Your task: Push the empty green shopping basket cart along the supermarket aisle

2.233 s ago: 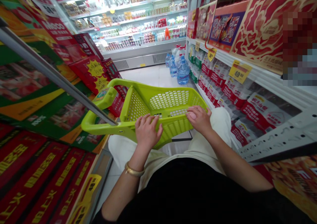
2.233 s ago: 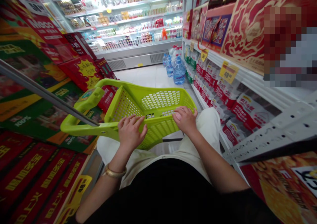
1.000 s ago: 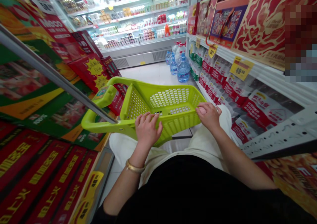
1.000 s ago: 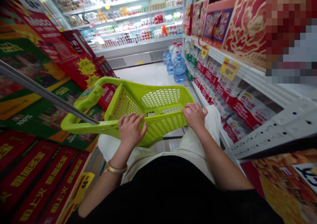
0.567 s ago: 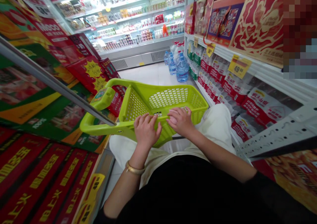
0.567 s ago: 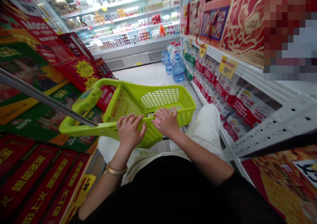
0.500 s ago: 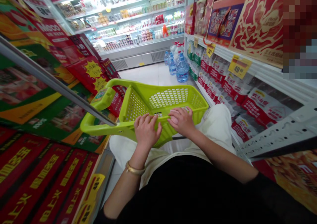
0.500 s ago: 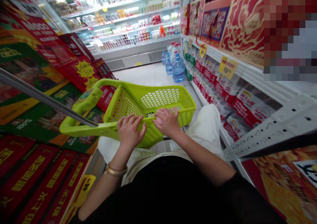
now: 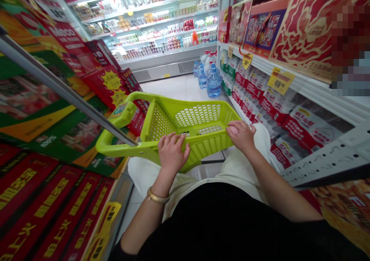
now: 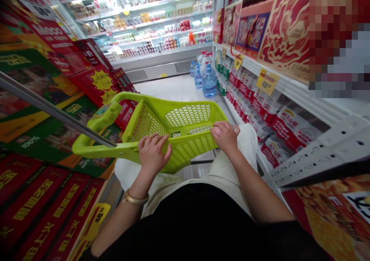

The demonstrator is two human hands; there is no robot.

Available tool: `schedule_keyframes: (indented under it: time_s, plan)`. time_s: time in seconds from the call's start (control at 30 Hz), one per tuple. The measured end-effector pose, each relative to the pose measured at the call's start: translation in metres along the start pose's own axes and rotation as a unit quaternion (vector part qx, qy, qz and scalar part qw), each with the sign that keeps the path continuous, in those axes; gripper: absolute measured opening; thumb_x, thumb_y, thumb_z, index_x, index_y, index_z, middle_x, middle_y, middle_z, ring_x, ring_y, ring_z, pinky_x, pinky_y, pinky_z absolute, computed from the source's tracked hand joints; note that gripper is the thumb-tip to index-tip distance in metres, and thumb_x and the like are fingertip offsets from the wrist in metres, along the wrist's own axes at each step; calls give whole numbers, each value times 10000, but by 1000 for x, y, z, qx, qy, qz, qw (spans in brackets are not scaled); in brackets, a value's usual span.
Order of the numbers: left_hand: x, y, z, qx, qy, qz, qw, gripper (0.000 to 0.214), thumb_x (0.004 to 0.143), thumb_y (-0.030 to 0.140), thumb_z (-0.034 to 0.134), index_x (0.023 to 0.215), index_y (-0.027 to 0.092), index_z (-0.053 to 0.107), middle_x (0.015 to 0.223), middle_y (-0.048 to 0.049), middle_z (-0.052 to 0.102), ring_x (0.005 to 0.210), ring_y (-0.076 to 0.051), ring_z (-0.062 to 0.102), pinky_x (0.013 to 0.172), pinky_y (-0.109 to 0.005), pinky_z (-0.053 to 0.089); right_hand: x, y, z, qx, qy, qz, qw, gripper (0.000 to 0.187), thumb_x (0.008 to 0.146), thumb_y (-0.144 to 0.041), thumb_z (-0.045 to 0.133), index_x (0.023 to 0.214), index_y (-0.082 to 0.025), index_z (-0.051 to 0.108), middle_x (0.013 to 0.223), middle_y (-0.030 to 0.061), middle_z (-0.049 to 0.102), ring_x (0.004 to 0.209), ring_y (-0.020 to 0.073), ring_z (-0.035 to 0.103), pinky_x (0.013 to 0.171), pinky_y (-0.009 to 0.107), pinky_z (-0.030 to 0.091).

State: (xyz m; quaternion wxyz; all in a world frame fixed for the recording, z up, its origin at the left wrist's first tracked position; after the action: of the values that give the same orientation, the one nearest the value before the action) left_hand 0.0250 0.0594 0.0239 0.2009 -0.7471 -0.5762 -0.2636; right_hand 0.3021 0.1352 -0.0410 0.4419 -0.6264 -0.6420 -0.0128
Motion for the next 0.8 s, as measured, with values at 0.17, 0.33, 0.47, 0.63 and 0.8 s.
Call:
schedule_keyframes:
  time_s: [0.17, 0.33, 0.47, 0.63, 0.8]
  plan:
    - [1, 1, 0, 5, 3, 4, 1000, 301, 915, 334, 590, 1150, 226, 744, 1022, -95, 766, 1158, -312, 632, 1066, -504, 366, 2, 5, -1, -3, 5, 12, 1000, 206, 927, -399, 590, 925, -258, 739, 1139, 72, 731, 1081, 272, 623, 1113, 527, 221]
    - [2, 1, 1, 4, 4, 1, 1000, 292, 913, 337, 596, 1133, 220, 750, 1003, -99, 762, 1140, -317, 634, 1065, -513, 360, -5, -31, 11, 1, -31, -38, 999, 165, 927, -369, 622, 959, -268, 748, 1138, 61, 720, 1096, 264, 620, 1105, 497, 244]
    - [3, 2, 3, 12, 5, -3, 1000, 282, 914, 346, 595, 1108, 216, 753, 985, -102, 756, 1127, -315, 633, 1071, -514, 352, -13, -71, 24, 18, -67, -87, 994, 146, 919, -376, 657, 988, -285, 748, 1167, 49, 712, 1087, 253, 614, 1133, 494, 212]
    - [8, 8, 7, 20, -4, -9, 1000, 274, 914, 355, 591, 1092, 223, 752, 980, -108, 755, 1125, -319, 630, 1069, -525, 355, -18, -104, 35, 27, -104, -127, 986, 168, 934, -395, 653, 1038, -296, 740, 1192, 49, 708, 1114, 257, 606, 1140, 506, 200]
    - [14, 21, 8, -1, -34, -22, 999, 310, 910, 333, 585, 1147, 205, 738, 1043, -133, 749, 1177, -337, 616, 1084, -548, 353, -15, -107, 33, 41, -114, -125, 985, 311, 929, -402, 647, 1214, -284, 685, 1207, 68, 707, 1123, 268, 615, 1142, 506, 214]
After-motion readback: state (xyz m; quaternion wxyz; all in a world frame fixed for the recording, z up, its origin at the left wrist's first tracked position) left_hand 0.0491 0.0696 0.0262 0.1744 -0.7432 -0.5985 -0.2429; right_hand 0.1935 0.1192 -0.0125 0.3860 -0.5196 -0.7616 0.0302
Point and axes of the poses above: each hand's wrist, its own x-axis towards the middle knuckle, its own z-axis out of the palm, y = z × x, the point moved 9 cm from there along x, towards the middle knuckle
